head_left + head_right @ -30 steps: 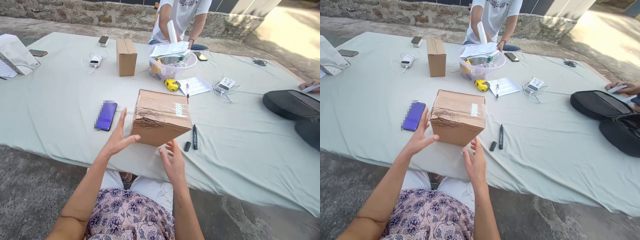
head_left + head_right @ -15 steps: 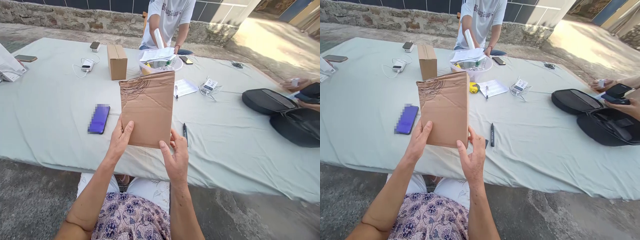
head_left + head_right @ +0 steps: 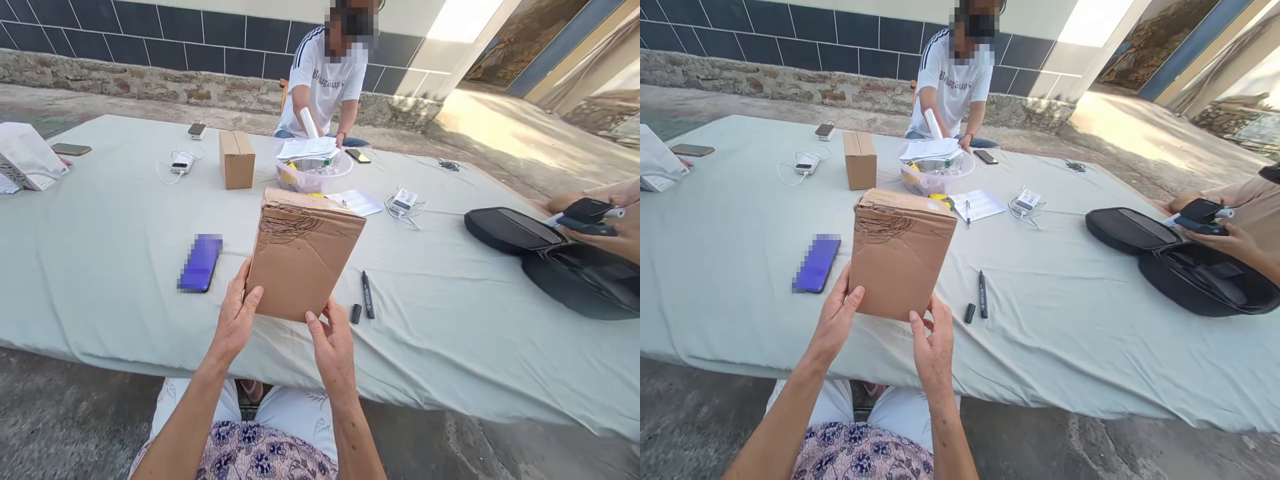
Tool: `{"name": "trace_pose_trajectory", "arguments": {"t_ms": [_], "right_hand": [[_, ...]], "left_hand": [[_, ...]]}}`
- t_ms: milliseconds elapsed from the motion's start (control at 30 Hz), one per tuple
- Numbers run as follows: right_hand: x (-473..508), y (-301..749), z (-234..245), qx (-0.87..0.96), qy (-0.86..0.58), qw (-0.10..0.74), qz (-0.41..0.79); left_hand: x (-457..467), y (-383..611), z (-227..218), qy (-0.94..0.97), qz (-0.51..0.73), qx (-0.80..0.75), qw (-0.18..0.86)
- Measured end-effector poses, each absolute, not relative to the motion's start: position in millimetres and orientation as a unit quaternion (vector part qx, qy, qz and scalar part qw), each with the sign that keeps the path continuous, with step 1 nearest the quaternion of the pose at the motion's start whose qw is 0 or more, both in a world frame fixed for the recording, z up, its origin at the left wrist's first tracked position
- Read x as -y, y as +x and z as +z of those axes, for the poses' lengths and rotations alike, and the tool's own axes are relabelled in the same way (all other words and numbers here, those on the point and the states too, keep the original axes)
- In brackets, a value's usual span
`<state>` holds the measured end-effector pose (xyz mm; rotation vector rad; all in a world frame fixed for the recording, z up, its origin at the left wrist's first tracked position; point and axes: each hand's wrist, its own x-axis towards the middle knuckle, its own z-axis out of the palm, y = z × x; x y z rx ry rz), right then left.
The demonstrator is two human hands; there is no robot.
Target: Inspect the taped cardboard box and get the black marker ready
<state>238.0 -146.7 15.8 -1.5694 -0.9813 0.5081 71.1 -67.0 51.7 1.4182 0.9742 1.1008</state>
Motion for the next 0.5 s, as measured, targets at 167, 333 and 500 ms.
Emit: {"name": "trace_pose_trajectory", "arguments": {"t_ms": [167,333,500], "right_hand": [[146.8,233.5,14.2,0.415,-0.677,0.569,0.212],[154.0,231.9,24.9,0.444,-0.687,0.555,0.149],[158.3,234.5,39.6,0.490,-0.663,0.564,-0.045]], "left_hand": [[69.0,70.3,46.1,0.558,0.466,-0.381,0.571],[65.8,73.1,42.8,0.527,0.472,-0.353,0.612],[70.3,81.4,31.4,0.427,0.442,-0.331,0.716]]}}
